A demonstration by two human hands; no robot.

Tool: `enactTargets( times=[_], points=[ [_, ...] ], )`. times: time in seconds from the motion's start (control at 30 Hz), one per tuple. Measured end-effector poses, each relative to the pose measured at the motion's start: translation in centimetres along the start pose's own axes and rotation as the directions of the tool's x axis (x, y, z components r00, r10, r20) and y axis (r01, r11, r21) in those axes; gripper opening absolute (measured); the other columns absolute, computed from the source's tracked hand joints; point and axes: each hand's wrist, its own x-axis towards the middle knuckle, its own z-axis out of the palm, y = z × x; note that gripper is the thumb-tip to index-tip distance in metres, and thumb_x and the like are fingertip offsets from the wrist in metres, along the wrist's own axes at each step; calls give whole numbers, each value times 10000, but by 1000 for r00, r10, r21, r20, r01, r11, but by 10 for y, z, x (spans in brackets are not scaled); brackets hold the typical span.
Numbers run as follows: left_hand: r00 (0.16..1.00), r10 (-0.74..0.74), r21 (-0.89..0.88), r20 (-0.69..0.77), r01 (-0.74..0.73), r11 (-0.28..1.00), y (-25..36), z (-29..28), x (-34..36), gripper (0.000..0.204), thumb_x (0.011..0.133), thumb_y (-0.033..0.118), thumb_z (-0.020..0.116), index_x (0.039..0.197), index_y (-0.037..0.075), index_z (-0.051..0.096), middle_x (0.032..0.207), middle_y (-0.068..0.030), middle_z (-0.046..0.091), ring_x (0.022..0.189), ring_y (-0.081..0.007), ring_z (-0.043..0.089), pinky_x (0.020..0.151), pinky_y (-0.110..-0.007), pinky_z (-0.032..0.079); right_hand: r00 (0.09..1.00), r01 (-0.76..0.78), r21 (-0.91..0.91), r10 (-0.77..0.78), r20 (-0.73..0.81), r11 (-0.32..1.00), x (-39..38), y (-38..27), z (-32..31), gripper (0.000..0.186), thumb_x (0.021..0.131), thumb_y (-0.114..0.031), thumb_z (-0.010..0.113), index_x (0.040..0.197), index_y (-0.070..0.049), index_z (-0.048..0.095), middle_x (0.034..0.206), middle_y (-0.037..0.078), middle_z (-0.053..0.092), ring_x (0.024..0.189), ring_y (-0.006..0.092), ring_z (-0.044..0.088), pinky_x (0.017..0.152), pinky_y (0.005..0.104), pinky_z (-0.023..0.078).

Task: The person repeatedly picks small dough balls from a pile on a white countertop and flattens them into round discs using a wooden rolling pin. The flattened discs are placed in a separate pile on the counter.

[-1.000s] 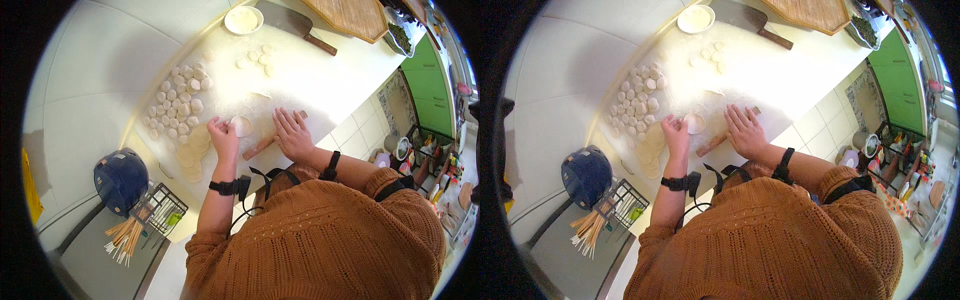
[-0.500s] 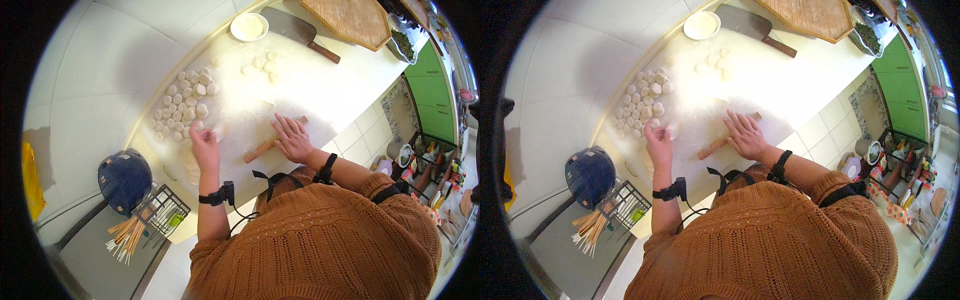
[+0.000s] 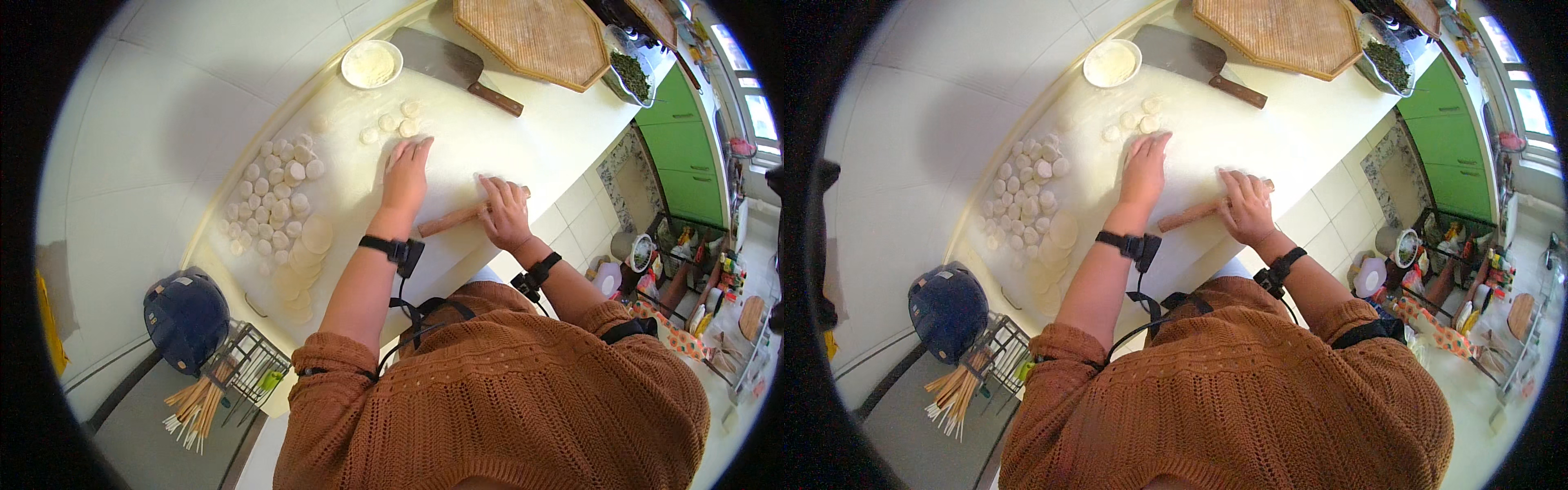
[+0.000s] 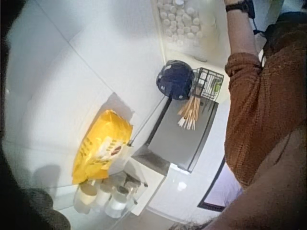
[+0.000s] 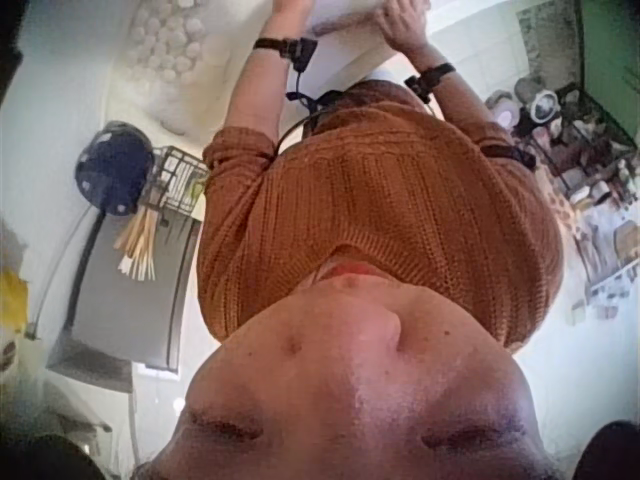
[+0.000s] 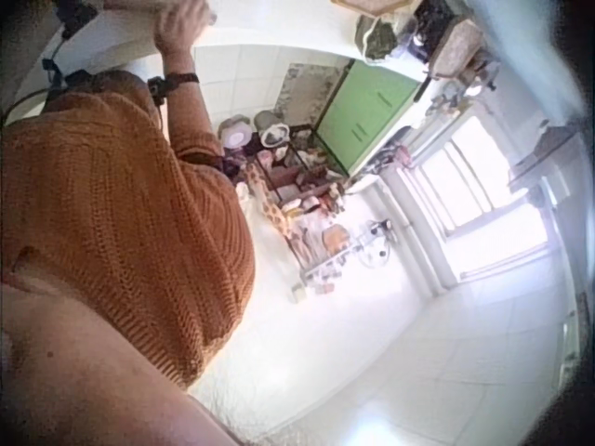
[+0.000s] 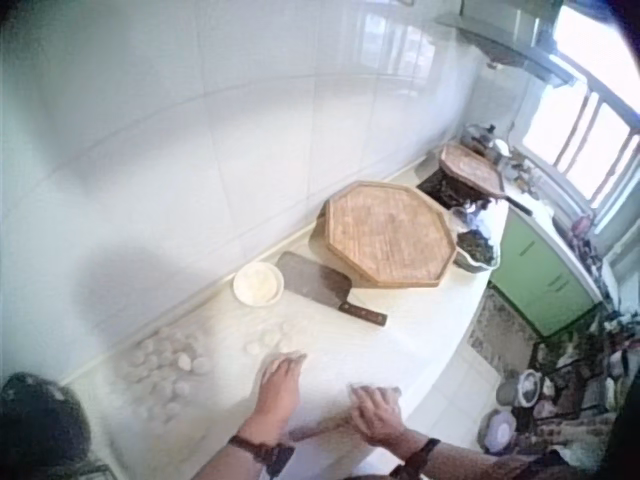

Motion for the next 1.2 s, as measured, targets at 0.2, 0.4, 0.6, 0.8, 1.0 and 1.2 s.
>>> enactTargets(
  times=[0.2, 0.4, 0.6, 0.8, 1.0, 1.2],
  points=[
    [950, -288, -201, 119, 307, 930, 1, -62, -96, 521, 954, -52, 685, 1452, 87, 629, 1309, -202, 717, 1221, -419, 666, 1093, -463, 543, 961, 194, 60, -202, 191, 979, -6, -43, 22, 728, 981, -321, 671, 1633, -52, 491, 1601, 164, 541, 1384, 399, 542, 1216, 562, 383],
    [838, -523, -114, 153, 541, 833, 11, -75, -131, 506, 951, -53, 689, 1436, 56, 593, 1146, -206, 745, 1026, -401, 739, 924, -463, 596, 975, 217, -152, -223, -20, 964, 78, -118, 67, 686, 1049, -296, 584, 1647, 14, 450, 1705, 174, 472, 1603, 332, 408, 1317, 575, 250],
    [866, -445, -101, 228, 475, 874, -8, -78, -124, 551, 963, -33, 698, 1477, 69, 526, 1014, -187, 737, 961, -359, 750, 869, -452, 595, 984, 178, -62, -179, -6, 982, 71, -119, 55, 692, 1077, -293, 534, 1678, 21, 394, 1740, 186, 421, 1645, 323, 341, 1345, 574, 168],
    [747, -665, -378, 4, 617, 690, 10, -76, -155, 503, 980, -3, 698, 1454, 45, 537, 997, -177, 742, 907, -320, 757, 802, -437, 593, 980, 168, -154, -148, 135, 974, 35, -116, 42, 654, 1066, -261, 512, 1646, 32, 434, 1719, 207, 444, 1636, 327, 358, 1342, 592, 171],
    [855, -504, -91, 122, 515, 852, -4, -82, -124, 471, 984, -4, 706, 1429, 51, 564, 987, -164, 763, 885, -299, 768, 804, -444, 593, 966, 208, -74, -217, -143, 975, 102, -127, 76, 662, 1094, -307, 497, 1658, 28, 408, 1724, 206, 426, 1632, 331, 354, 1340, 595, 180],
    [815, -576, -260, 68, 571, 779, -7, -89, -141, 496, 953, -42, 723, 1414, 65, 577, 1000, -175, 775, 908, -284, 778, 807, -426, 598, 953, 121, -117, -82, 291, 986, 25, -118, 40, 677, 1079, -281, 502, 1670, 31, 396, 1747, 201, 400, 1663, 321, 308, 1352, 589, 105]
  ],
)
